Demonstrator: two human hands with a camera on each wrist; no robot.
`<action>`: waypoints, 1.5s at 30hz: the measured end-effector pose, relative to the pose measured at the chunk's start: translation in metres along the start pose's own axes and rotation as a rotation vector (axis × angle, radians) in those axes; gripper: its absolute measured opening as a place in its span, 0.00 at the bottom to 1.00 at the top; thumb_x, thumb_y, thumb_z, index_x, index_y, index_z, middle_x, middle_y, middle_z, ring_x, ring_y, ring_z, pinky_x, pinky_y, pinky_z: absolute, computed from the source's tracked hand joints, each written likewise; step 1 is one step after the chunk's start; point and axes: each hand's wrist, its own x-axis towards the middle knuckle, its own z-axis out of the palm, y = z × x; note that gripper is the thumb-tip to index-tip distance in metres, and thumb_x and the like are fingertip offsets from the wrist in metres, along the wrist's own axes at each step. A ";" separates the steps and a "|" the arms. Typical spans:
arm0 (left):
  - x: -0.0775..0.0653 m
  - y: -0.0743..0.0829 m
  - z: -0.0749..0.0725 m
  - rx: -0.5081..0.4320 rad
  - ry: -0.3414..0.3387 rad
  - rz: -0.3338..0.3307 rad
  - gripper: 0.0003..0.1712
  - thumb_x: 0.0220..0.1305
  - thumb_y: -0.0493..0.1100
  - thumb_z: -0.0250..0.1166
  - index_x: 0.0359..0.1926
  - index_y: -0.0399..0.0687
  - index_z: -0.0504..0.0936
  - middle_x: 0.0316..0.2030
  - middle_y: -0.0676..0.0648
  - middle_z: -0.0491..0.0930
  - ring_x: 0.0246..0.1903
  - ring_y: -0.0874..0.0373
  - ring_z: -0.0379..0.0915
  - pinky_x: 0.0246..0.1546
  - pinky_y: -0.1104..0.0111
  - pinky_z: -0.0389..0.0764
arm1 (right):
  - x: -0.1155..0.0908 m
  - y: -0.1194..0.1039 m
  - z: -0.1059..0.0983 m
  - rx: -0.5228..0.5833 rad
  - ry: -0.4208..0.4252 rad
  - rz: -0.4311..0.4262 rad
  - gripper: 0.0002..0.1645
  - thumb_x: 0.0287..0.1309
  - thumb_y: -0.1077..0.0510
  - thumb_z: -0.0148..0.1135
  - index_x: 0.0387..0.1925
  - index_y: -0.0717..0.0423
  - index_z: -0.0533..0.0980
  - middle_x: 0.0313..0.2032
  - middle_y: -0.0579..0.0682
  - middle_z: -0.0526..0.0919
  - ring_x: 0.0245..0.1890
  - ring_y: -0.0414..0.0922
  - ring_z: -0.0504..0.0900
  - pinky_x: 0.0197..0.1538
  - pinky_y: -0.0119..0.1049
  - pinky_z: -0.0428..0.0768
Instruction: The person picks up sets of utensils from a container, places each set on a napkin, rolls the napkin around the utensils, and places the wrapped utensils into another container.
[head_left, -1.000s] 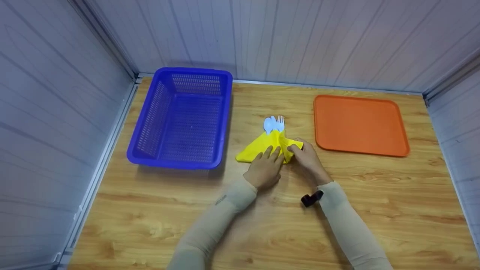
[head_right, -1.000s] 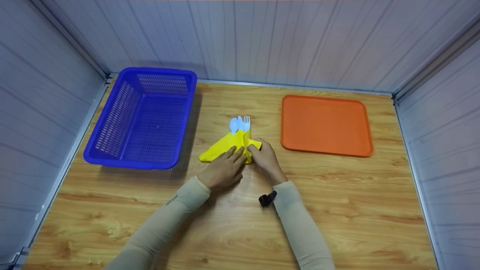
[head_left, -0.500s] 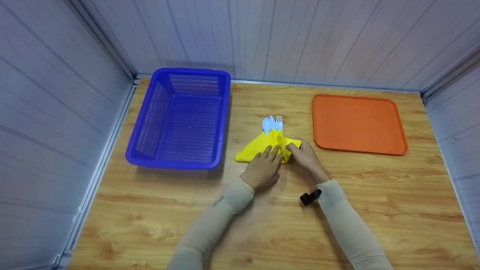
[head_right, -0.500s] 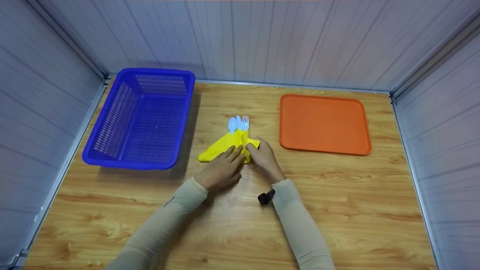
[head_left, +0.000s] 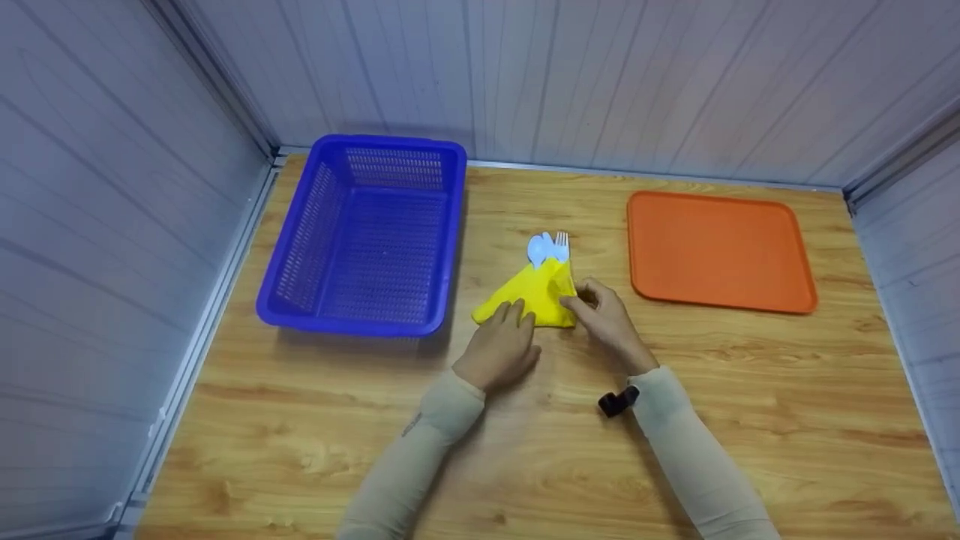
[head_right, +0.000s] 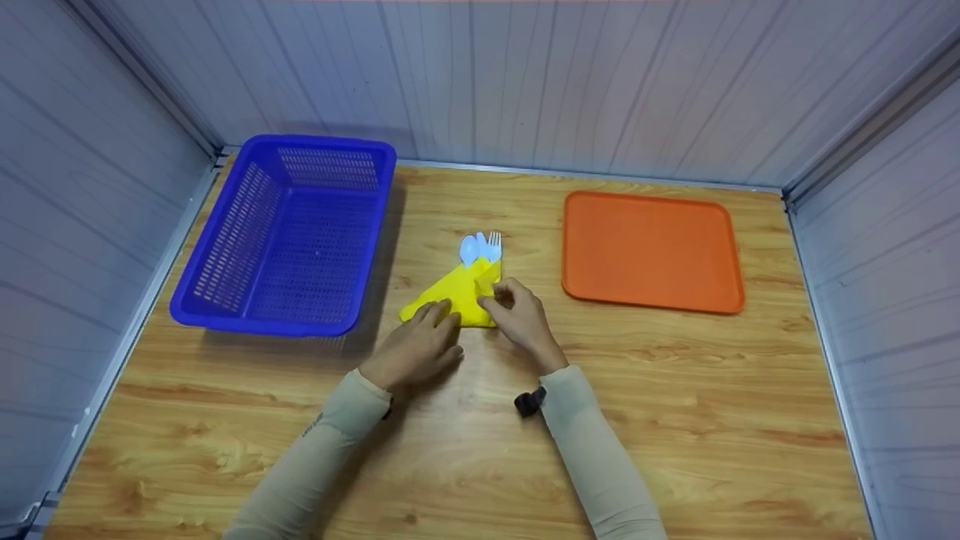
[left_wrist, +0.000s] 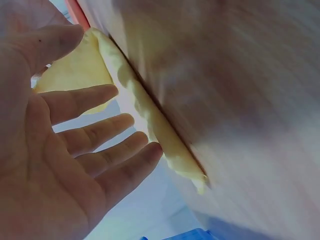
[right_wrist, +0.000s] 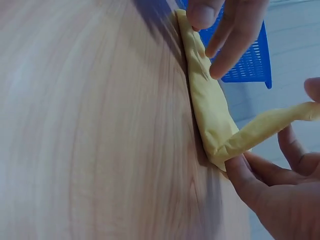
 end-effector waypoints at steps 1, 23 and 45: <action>-0.001 -0.001 0.001 -0.013 -0.005 -0.008 0.32 0.73 0.54 0.56 0.69 0.38 0.70 0.70 0.33 0.63 0.69 0.38 0.59 0.66 0.50 0.66 | -0.001 -0.001 0.000 -0.002 -0.007 -0.001 0.15 0.69 0.57 0.60 0.48 0.67 0.78 0.42 0.58 0.79 0.43 0.49 0.74 0.46 0.34 0.74; -0.004 -0.004 0.007 -0.032 0.024 0.021 0.31 0.70 0.52 0.59 0.64 0.34 0.73 0.66 0.33 0.67 0.67 0.38 0.61 0.67 0.54 0.66 | -0.012 0.005 0.022 -0.379 0.009 -0.218 0.16 0.68 0.68 0.57 0.55 0.66 0.79 0.63 0.65 0.73 0.65 0.60 0.69 0.66 0.55 0.68; -0.015 0.030 0.006 0.250 0.004 0.030 0.46 0.71 0.59 0.58 0.76 0.34 0.54 0.75 0.36 0.52 0.74 0.43 0.48 0.71 0.51 0.56 | -0.009 -0.005 0.043 -0.623 0.053 -0.111 0.21 0.70 0.61 0.59 0.59 0.67 0.76 0.64 0.65 0.72 0.65 0.60 0.68 0.68 0.52 0.65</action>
